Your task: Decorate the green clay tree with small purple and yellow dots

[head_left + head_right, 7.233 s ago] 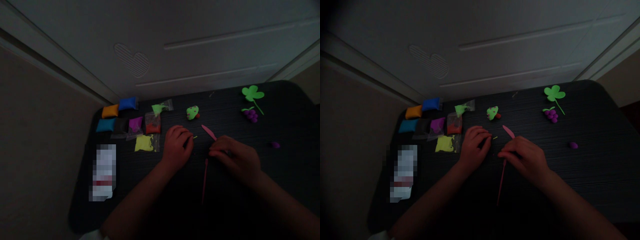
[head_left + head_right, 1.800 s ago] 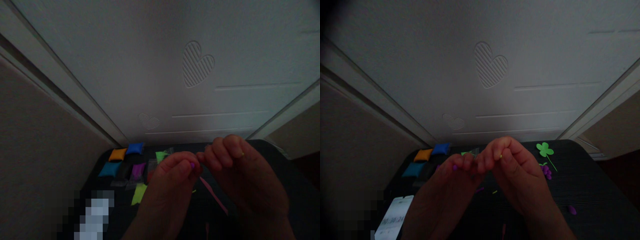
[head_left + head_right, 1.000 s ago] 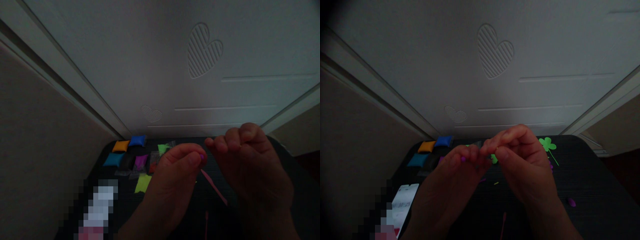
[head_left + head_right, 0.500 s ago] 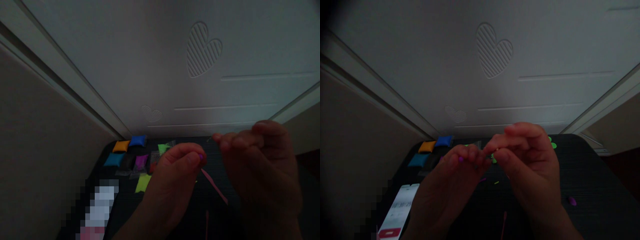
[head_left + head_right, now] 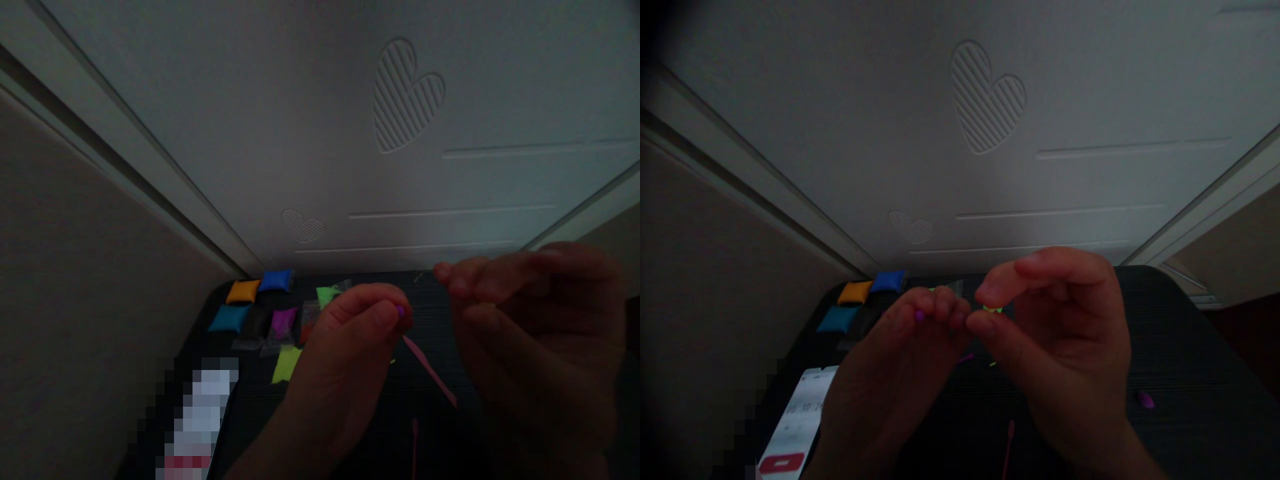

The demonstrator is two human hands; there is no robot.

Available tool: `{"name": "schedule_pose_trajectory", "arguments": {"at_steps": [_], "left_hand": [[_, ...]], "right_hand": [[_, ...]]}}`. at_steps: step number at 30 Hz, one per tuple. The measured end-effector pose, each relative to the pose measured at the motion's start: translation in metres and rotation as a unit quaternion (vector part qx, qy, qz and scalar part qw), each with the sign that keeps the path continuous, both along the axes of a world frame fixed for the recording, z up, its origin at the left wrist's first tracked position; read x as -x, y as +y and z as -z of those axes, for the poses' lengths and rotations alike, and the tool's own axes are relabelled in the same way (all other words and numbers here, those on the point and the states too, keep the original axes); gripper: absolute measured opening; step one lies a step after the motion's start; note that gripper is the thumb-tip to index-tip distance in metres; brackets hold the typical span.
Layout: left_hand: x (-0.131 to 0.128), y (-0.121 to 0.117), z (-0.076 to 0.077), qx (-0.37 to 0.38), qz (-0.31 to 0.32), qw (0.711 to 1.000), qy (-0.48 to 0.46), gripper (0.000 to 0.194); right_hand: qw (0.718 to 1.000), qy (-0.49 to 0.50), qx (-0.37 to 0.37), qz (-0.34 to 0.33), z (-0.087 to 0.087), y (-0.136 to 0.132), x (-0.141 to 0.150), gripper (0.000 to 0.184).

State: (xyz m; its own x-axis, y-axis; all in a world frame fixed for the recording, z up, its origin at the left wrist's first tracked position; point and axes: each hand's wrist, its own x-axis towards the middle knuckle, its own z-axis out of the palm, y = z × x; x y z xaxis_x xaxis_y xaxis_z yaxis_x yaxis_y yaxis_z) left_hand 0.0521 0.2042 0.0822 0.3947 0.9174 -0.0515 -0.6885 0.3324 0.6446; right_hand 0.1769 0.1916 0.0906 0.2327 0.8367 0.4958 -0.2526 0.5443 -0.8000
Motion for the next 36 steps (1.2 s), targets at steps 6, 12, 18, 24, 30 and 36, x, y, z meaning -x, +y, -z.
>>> {"name": "schedule_pose_trajectory", "arguments": {"at_steps": [6,12,18,24,30,36], "left_hand": [[0.0007,-0.0006,0.0007,0.001,-0.002,1.0,-0.002,0.007],[0.0004,0.0,0.002,-0.001,0.001,1.0,0.006,0.008],[0.0012,-0.0001,0.001,-0.002,0.0,1.0,0.0,0.007],[0.0002,0.0005,0.0007,0.006,-0.002,1.0,-0.006,0.006],[0.0006,-0.0002,0.0,0.002,-0.001,1.0,-0.007,0.007],[0.0012,-0.0013,0.0012,0.003,-0.006,1.0,-0.012,0.008]], "right_hand": [[0.999,-0.02,-0.019,0.04,-0.0009,-0.0004,0.0016,0.039],[0.992,-0.07,-0.065,0.081,0.0014,-0.0009,0.0039,0.043],[0.99,-0.091,-0.058,0.09,0.0016,-0.003,0.0038,0.043],[0.99,-0.093,-0.026,0.098,0.0009,-0.0013,0.003,0.038],[0.98,-0.117,-0.081,0.14,0.0051,0.0021,0.0034,0.047],[0.974,-0.125,-0.113,0.149,0.0052,0.0032,0.0025,0.045]]}}
